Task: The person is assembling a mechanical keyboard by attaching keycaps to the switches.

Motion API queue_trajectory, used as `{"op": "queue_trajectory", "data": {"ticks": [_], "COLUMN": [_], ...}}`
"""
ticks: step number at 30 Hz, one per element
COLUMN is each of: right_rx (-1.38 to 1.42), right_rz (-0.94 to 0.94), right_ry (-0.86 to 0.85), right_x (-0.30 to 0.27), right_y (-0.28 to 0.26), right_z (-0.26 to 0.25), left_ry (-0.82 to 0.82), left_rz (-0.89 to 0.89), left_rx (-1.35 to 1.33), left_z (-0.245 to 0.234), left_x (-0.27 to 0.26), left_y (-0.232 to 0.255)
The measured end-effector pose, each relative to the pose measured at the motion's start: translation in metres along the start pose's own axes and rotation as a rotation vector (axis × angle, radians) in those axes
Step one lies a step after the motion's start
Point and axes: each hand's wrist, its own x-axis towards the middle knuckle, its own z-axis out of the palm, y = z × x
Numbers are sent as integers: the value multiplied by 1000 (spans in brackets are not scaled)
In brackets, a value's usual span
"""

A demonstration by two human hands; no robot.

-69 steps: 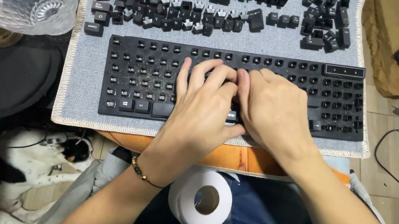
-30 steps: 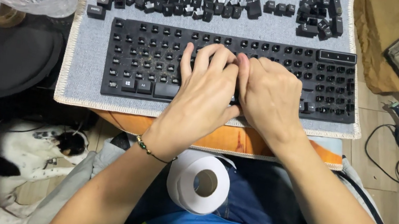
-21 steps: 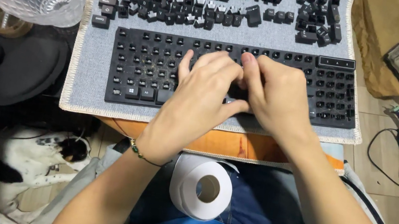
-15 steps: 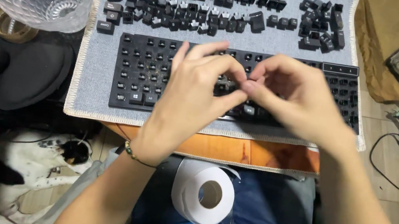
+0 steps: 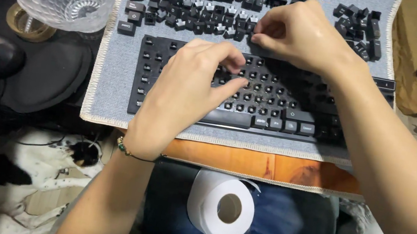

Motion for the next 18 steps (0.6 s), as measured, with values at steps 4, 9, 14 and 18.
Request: {"op": "queue_trajectory", "data": {"ticks": [4,9,14,18], "right_rx": [-7,13,-8,-28], "right_rz": [2,18,14,56], "right_ry": [1,39,89,98], "right_x": [3,-1,-31,-78], "right_y": [-12,-12,-31,-55], "right_z": [1,3,-19,-33], "left_ry": [19,20,-8,-80], "left_rz": [31,62,87,103], "left_rx": [19,15,1,45], "left_z": [-3,-1,6,32], "left_x": [0,0,0,-6], "left_y": [-6,-10,2,9]}}
